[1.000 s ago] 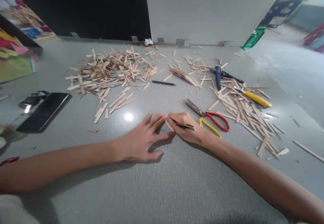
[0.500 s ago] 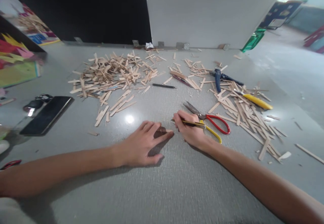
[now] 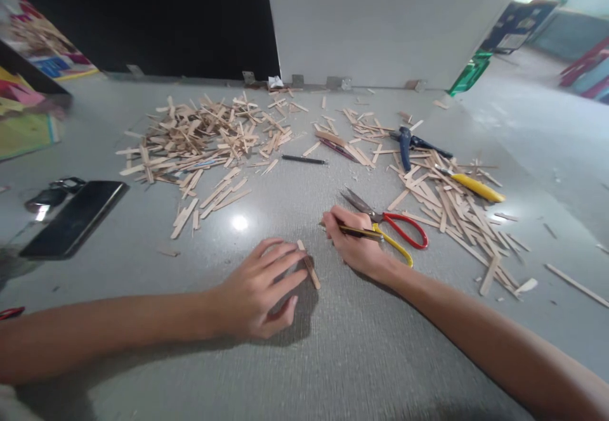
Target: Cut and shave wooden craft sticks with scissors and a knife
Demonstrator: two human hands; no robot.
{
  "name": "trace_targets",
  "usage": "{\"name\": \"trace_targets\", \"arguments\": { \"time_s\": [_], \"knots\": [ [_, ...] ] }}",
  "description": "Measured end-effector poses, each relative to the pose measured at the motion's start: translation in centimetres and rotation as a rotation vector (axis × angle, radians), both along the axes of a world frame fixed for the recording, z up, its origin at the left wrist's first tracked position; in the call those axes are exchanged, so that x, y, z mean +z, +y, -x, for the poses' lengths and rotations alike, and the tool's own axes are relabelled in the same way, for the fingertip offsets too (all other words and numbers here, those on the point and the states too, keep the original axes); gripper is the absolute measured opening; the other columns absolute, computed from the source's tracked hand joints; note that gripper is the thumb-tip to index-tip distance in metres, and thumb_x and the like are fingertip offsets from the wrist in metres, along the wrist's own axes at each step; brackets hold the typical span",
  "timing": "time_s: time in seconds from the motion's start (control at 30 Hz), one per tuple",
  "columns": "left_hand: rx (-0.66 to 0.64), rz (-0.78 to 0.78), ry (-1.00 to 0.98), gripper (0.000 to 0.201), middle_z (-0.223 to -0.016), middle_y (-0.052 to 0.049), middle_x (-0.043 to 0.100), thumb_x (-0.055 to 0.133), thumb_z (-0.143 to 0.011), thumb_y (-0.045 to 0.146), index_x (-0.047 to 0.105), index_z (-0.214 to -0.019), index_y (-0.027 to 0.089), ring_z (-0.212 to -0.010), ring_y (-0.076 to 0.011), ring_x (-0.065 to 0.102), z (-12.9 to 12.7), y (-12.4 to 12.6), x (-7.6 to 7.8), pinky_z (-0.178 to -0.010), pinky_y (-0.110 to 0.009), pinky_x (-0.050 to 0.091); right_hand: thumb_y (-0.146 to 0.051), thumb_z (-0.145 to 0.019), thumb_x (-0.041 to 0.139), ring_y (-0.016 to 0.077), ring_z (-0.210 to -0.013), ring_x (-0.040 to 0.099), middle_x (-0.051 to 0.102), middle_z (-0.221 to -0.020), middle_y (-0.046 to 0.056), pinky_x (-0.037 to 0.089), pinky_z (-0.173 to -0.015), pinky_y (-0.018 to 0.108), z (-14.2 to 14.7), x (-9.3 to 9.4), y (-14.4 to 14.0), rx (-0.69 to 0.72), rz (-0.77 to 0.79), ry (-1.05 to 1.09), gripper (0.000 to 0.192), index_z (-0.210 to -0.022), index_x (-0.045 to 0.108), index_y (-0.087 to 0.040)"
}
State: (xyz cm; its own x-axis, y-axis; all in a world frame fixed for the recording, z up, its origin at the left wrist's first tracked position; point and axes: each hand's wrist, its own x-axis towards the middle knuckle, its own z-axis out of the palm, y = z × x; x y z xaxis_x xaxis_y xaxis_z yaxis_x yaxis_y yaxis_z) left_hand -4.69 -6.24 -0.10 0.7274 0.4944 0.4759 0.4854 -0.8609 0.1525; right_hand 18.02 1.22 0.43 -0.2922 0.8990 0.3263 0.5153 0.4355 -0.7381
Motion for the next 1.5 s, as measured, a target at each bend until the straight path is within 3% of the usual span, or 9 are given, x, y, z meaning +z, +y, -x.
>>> {"name": "trace_targets", "arguments": {
  "time_s": [0.17, 0.33, 0.5, 0.8, 1.0, 1.27, 1.5],
  "knots": [
    [0.027, 0.021, 0.129, 0.047, -0.130, -0.023, 0.073, 0.041, -0.107, 0.038, 0.073, -0.126, 0.008, -0.125, -0.0376, 0.063, 0.2, 0.1, -0.3, -0.111, -0.057, 0.048, -0.037, -0.108, 0.051, 0.0113, -0.047, 0.056, 0.062, -0.056, -0.001, 0.043, -0.052, 0.026, -0.1, 0.0, -0.2, 0.019, -0.013, 0.026, 0.044, -0.065, 0.053, -0.024],
    [0.109, 0.107, 0.216, 0.062, -0.153, -0.027, 0.058, 0.033, -0.113, 0.052, 0.056, -0.152, 0.010, -0.141, -0.0439, 0.051, 0.6, 0.9, -1.2, -0.115, -0.065, 0.045, -0.038, -0.110, 0.050, 0.0105, -0.048, 0.054, 0.063, -0.058, -0.001, 0.042, -0.052, 0.025, -0.5, 0.4, -0.6, 0.136, -0.012, -0.020, 0.045, -0.067, 0.053, -0.023],
    [0.106, 0.180, 0.227, 0.057, -0.151, -0.022, 0.056, 0.039, -0.112, 0.051, 0.056, -0.152, 0.014, -0.147, -0.0432, 0.046, 0.8, 2.5, -0.9, -0.123, -0.066, 0.039, -0.040, -0.110, 0.048, 0.0098, -0.051, 0.050, 0.061, -0.060, -0.001, 0.038, -0.053, 0.025, -0.3, 0.3, -0.6, 0.198, -0.003, -0.103, 0.046, -0.069, 0.054, -0.022],
    [-0.047, 0.233, 0.208, 0.063, -0.148, -0.027, 0.054, 0.051, -0.106, 0.045, 0.051, -0.158, 0.009, -0.150, -0.0437, 0.045, 1.0, 3.5, -1.0, -0.126, -0.064, 0.037, -0.040, -0.105, 0.057, 0.0110, -0.054, 0.048, 0.059, -0.061, -0.002, 0.036, -0.052, 0.025, -0.3, 0.0, 0.1, 0.167, 0.107, -0.096, 0.035, -0.076, 0.061, -0.021],
    [-0.011, 0.269, 0.249, 0.069, -0.170, -0.027, 0.040, 0.052, -0.107, 0.047, 0.042, -0.166, 0.013, -0.160, -0.0452, 0.036, 1.0, 3.3, -1.5, -0.128, -0.066, 0.033, -0.045, -0.105, 0.056, 0.0104, -0.051, 0.044, 0.053, -0.056, -0.004, 0.035, -0.052, 0.026, 0.0, 0.1, 0.2, 0.168, 0.100, -0.085, 0.041, -0.070, 0.055, -0.022],
    [0.010, 0.292, 0.256, 0.073, -0.173, -0.023, 0.040, 0.051, -0.108, 0.052, 0.036, -0.170, 0.018, -0.163, -0.0434, 0.033, 1.1, 3.2, -1.6, -0.130, -0.065, 0.029, -0.046, -0.108, 0.053, 0.0102, -0.051, 0.040, 0.048, -0.056, -0.005, 0.033, -0.052, 0.026, 0.0, 0.1, 0.3, 0.196, 0.081, -0.103, 0.045, -0.069, 0.050, -0.023],
    [-0.001, 0.250, 0.252, 0.072, -0.170, -0.028, 0.041, 0.050, -0.109, 0.050, 0.037, -0.170, 0.013, -0.160, -0.0480, 0.036, 1.0, 3.1, -1.6, -0.126, -0.069, 0.032, -0.050, -0.110, 0.051, 0.0109, -0.054, 0.042, 0.049, -0.059, -0.004, 0.034, -0.053, 0.027, -0.1, -0.2, 0.2, 0.192, 0.071, -0.139, 0.048, -0.070, 0.049, -0.023]
  ]
}}
